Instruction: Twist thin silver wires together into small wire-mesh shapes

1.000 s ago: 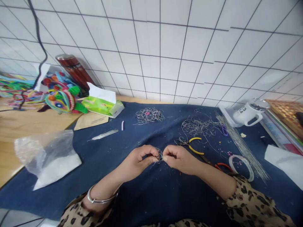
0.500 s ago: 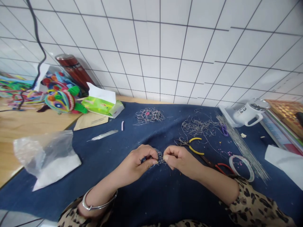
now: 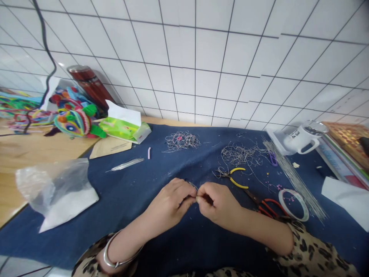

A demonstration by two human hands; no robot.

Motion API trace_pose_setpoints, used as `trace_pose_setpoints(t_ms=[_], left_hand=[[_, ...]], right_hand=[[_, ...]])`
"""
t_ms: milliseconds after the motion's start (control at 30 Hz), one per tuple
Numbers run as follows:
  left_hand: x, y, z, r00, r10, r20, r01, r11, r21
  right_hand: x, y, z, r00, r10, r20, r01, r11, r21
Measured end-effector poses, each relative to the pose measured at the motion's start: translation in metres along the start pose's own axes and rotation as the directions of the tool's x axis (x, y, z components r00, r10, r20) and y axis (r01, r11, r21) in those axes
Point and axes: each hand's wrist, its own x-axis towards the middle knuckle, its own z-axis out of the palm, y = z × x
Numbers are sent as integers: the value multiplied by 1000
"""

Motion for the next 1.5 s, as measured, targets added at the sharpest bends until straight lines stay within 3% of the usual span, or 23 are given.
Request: trace_pose_setpoints(t_ms=[100, 167, 267, 367, 567, 833, 1000, 1167, 1267, 1500], left_hand=[[0, 0, 0, 1000, -9, 27, 10, 999, -47], [-1, -4, -1, 996, -75, 53, 83, 983, -162], [-1, -12, -4, 971, -223, 88, 240, 894, -378], [-1, -20, -4, 949, -301, 94, 302, 784, -541], [0, -21, -2, 942, -313, 117, 315, 716, -623], [1, -17, 1, 936, -326, 133, 334, 702, -629], [1, -16, 6, 921, -371, 115, 310, 523, -794], [1, -16, 10, 912, -397, 107, 276, 398, -875], [3, -16, 12, 920, -387, 68, 243, 423, -873], [1, -15, 13, 962, -262, -74, 115, 636, -763]], right_hand=[[0, 0, 0, 998, -57, 6, 58, 997, -59], [1, -1, -4, 996, -88, 22, 89, 995, -54], [5, -1, -13, 995, -98, -1, 98, 995, -36], [8, 3, -18, 989, -140, -55, 136, 988, -74], [6, 10, -12, 964, -267, -19, 256, 940, -225], [6, 12, -4, 948, -314, -58, 281, 907, -313], [3, 12, -3, 893, -440, -99, 374, 844, -384], [2, 15, -6, 832, -554, -16, 482, 737, -473], [3, 16, -7, 819, -573, 10, 504, 712, -489], [2, 21, -4, 796, -602, 54, 542, 671, -507]])
